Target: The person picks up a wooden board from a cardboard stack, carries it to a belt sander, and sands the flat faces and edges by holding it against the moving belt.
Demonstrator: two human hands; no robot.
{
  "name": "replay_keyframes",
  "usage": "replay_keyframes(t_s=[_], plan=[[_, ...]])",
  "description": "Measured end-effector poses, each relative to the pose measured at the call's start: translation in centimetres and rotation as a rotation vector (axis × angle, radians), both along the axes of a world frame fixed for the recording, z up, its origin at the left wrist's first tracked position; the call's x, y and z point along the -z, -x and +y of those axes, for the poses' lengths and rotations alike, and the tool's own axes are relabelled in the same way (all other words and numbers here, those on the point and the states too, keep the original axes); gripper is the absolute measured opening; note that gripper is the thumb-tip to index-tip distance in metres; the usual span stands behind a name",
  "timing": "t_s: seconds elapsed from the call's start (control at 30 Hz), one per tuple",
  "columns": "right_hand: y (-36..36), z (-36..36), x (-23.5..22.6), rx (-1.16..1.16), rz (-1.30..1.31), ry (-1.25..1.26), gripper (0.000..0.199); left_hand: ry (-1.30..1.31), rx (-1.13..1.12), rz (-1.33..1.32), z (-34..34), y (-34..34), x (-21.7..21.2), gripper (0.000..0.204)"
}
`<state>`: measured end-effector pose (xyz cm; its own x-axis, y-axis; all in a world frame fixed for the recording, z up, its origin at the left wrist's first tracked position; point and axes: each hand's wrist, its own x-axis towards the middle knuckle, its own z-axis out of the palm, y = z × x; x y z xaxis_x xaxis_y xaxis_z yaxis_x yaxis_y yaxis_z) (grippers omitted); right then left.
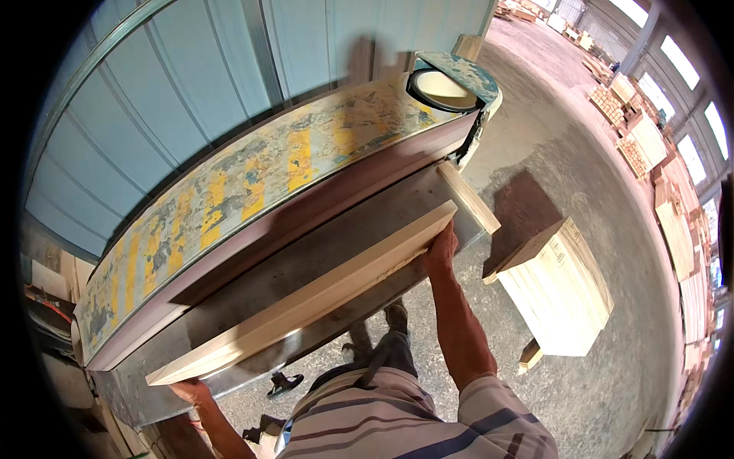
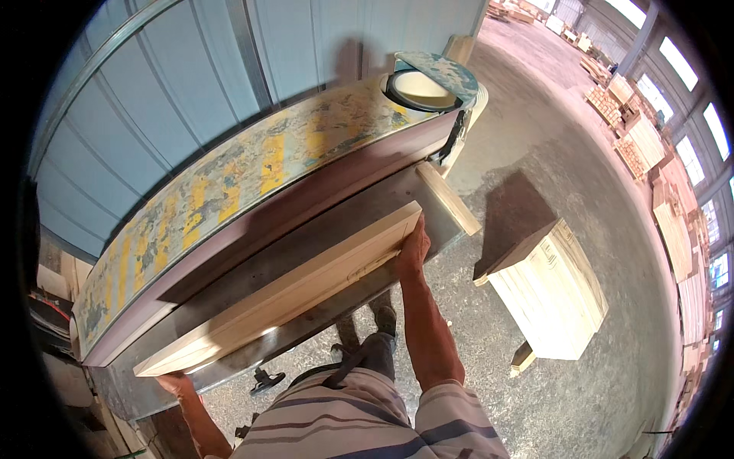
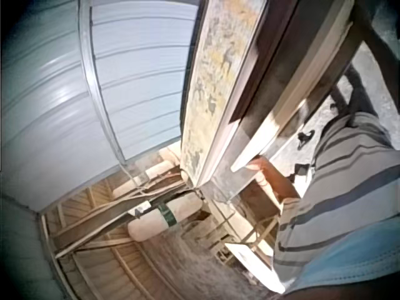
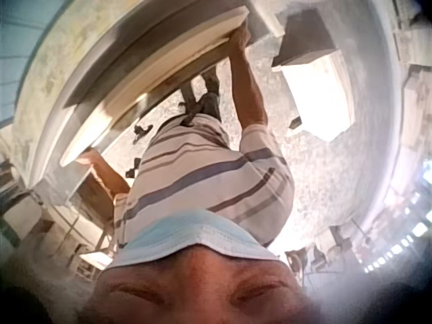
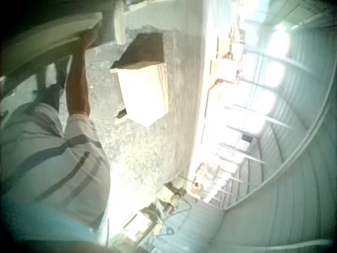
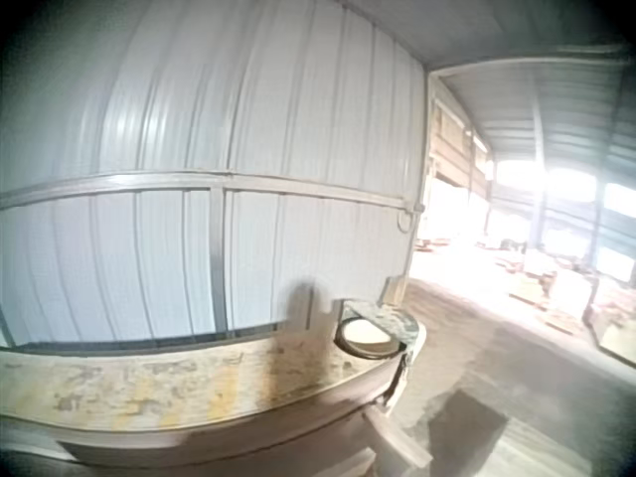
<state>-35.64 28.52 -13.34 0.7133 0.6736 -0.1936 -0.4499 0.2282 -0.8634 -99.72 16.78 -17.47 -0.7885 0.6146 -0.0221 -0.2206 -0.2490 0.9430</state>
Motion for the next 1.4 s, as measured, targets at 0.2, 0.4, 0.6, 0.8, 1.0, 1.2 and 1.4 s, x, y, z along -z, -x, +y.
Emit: replay_keyframes(t_s=[0.2,0.4,0.6,0.8,1.0,1.2,1.4], plan=[[-3.0,-0.7,-0.5,-0.130,-0.327,0.213,0.052,0.001,-0.052,-0.100,0.9,0.3,1.0,0.062],[-2.2,-1.7,-4.7,-0.093,-1.606,0.183,0.040,-0.125,0.248,0.016,-7.9,13.1,10.1,0.056],[-1.7,-3.3,-9.1,-0.158,-0.436,0.162,0.044,0.093,-0.229,-0.297,2.2,-4.4,-3.3,0.052],[-0.2,-3.2,-10.3,-0.229,-0.450,0.176,0.047,0.037,-0.183,-0.185,-2.7,-4.7,-5.2,0.058],[-1.3,-3.3,-10.0,-0.238,-0.440,0.153,0.050,-0.075,-0.057,0.079,-3.0,-7.2,-10.9,0.070],[-1.9,-3.4,-8.8,-0.269,-0.398,0.092,0.045,0.002,0.163,0.312,-3.1,-7.0,-10.3,0.061],[-5.7,-2.9,0.1,-0.299,-0.363,-0.034,0.049,0.064,0.404,0.279,-3.8,-6.9,-7.1,0.058]])
